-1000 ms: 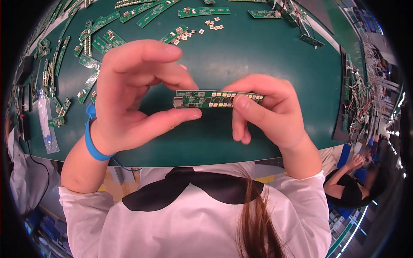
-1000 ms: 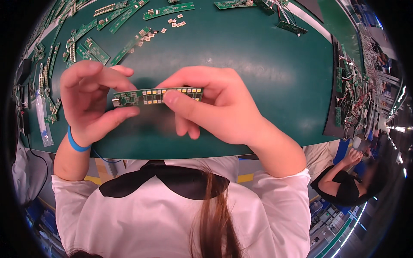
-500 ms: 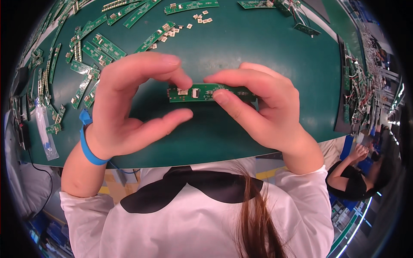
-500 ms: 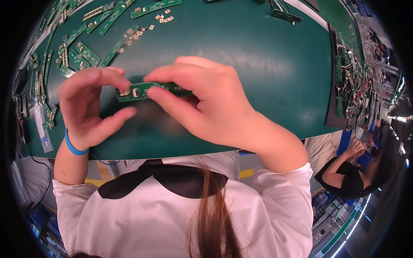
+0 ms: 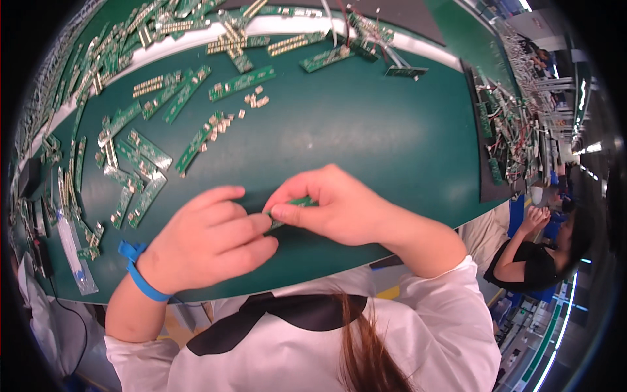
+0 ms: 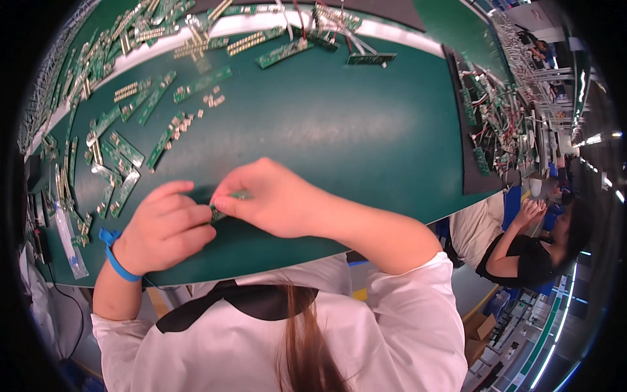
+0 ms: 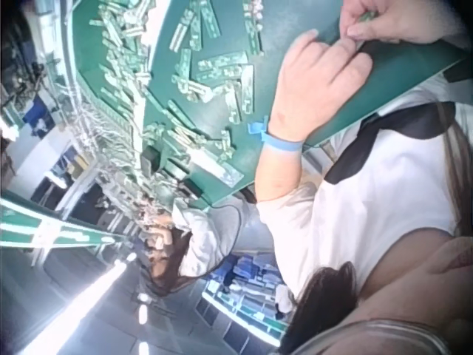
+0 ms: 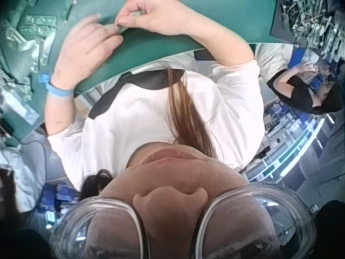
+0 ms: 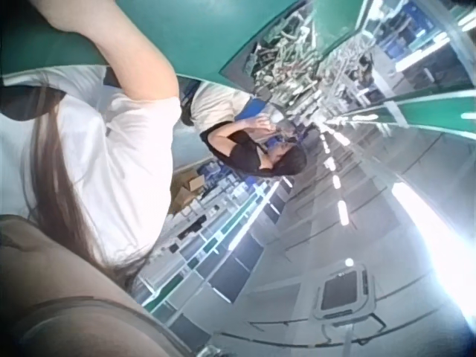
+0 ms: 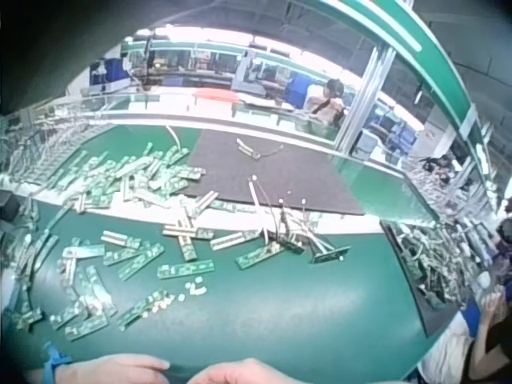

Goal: The person connects ribbon cables and wire connectors into circuit boards by hand, then places the assembled boards onto a mat.

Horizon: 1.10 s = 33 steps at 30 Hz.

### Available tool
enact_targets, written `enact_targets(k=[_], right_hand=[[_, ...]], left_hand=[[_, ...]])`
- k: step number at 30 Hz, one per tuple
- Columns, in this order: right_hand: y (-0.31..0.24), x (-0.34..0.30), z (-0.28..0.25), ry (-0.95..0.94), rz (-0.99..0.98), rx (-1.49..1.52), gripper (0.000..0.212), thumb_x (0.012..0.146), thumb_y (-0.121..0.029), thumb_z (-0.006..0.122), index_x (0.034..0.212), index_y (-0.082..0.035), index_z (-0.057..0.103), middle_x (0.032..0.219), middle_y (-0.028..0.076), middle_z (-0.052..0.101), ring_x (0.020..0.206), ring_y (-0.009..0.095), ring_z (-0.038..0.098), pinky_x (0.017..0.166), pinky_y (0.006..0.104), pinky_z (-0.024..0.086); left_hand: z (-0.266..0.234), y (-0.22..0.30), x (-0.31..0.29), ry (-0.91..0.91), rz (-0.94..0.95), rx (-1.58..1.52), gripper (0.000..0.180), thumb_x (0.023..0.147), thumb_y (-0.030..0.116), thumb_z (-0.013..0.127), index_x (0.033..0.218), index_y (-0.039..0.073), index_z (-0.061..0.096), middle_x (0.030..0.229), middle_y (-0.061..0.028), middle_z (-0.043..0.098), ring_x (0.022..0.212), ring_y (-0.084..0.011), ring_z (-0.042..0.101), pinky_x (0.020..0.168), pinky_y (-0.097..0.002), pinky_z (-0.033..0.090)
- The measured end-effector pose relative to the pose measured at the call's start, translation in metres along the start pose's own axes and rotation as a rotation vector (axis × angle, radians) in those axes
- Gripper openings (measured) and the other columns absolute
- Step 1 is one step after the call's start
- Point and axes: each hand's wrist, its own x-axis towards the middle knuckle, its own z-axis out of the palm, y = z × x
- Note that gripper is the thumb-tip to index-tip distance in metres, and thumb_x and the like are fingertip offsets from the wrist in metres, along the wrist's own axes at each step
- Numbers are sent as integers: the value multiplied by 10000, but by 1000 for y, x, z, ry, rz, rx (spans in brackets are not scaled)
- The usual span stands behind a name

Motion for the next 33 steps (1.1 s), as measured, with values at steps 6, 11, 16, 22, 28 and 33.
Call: enact_targets(k=[6, 11, 16, 22, 28, 33], right_hand=[[-7, -1, -3, -16, 74, 16, 174, 865, -144, 614, 982, -20, 649, 828, 52, 646, 753, 82, 571, 676, 248, 468], [-12, 21, -29, 601, -408, -453, 161, 776, -168, 685, 872, -48, 638, 746, 26, 496, 646, 121, 505, 589, 265, 427], [-29, 100, -107, 1085, -380, -1061, 241, 821, -277, 616, 855, -44, 665, 821, 109, 537, 834, 270, 544, 757, 399, 401], [-21, 146, -137, 1046, -34, -931, 283, 810, -298, 629, 884, -33, 697, 830, 138, 583, 772, 285, 584, 720, 350, 435], [-22, 86, -123, 873, -265, -389, 238, 822, -230, 642, 936, -28, 696, 667, 48, 607, 574, 117, 520, 528, 252, 398], [-23, 33, -75, 581, -69, 7, 186, 868, -123, 601, 984, 0, 678, 630, -19, 566, 508, 11, 428, 450, 175, 310]], left_hand=[[-4, 7, 2, -26, -188, -206, 270, 721, 29, 645, 976, 87, 578, 945, -66, 549, 809, -224, 544, 835, -381, 481], [5, -11, -14, 325, -548, -749, 330, 779, -50, 626, 1070, 35, 497, 1011, -95, 544, 939, -196, 565, 807, -311, 475], [-2, -13, -7, 476, -722, -1064, 482, 752, -93, 638, 1162, 30, 417, 1048, -116, 577, 961, -146, 556, 835, -276, 451], [-11, -16, -5, 528, -778, -1114, 490, 738, -105, 636, 1160, 33, 427, 1021, -119, 591, 922, -134, 566, 828, -252, 457], [-14, -10, -7, 660, -958, -1237, 458, 750, -96, 624, 1151, 27, 442, 1038, -140, 620, 889, -135, 601, 794, -239, 489], [-4, -11, -14, 678, -1074, -1307, 427, 758, -85, 624, 1142, 5, 463, 1057, -143, 619, 867, -140, 623, 768, -242, 509]])
